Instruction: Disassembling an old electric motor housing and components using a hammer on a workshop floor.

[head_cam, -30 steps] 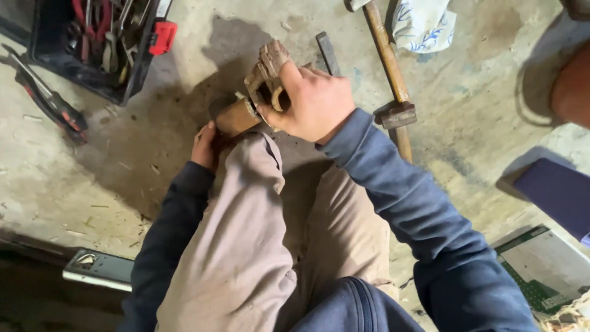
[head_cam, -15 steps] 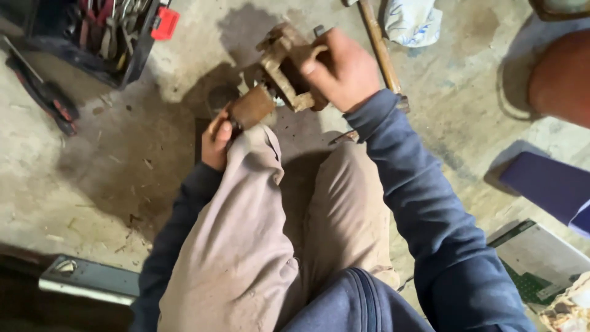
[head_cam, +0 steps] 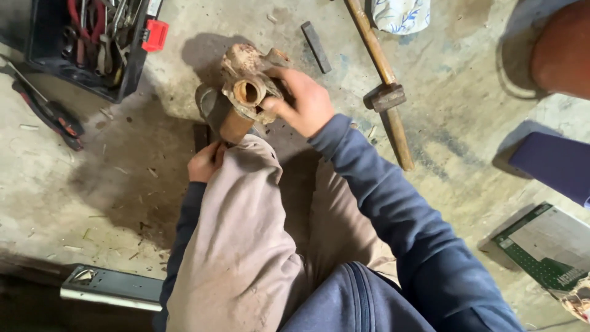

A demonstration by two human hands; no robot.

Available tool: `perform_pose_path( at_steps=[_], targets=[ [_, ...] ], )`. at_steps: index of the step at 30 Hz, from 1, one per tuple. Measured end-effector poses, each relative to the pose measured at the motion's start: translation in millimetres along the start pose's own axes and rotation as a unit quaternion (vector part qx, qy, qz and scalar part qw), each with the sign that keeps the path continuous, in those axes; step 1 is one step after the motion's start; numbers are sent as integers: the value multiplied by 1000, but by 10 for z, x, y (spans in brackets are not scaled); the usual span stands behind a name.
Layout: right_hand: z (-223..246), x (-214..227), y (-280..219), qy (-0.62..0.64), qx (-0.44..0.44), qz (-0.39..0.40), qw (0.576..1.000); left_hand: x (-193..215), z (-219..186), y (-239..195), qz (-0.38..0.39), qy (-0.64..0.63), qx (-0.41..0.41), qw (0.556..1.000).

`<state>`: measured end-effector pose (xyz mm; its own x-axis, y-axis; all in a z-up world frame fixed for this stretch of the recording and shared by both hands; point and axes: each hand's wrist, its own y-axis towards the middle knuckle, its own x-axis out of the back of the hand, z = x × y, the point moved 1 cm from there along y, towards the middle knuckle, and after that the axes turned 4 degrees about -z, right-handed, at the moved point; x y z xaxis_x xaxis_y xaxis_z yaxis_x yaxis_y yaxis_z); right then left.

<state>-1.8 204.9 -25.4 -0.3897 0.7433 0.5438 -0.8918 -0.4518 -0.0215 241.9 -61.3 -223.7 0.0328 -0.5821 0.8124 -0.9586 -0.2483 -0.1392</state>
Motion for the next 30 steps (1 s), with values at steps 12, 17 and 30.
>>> perform_pose_path(
  at_steps=[12, 17, 30],
  targets=[
    [-410, -439, -988, 63, -107, -73, 990, 344, -160, 391, 142, -74, 67, 985],
    [-510, -662, -939, 58, -153, -128, 978, 482, -382, 724, 184, 34, 15, 982],
    [-2310, -356, -129, -205, -179, -70, 960, 889, -1132, 743, 140, 42, 43, 988]
  ],
)
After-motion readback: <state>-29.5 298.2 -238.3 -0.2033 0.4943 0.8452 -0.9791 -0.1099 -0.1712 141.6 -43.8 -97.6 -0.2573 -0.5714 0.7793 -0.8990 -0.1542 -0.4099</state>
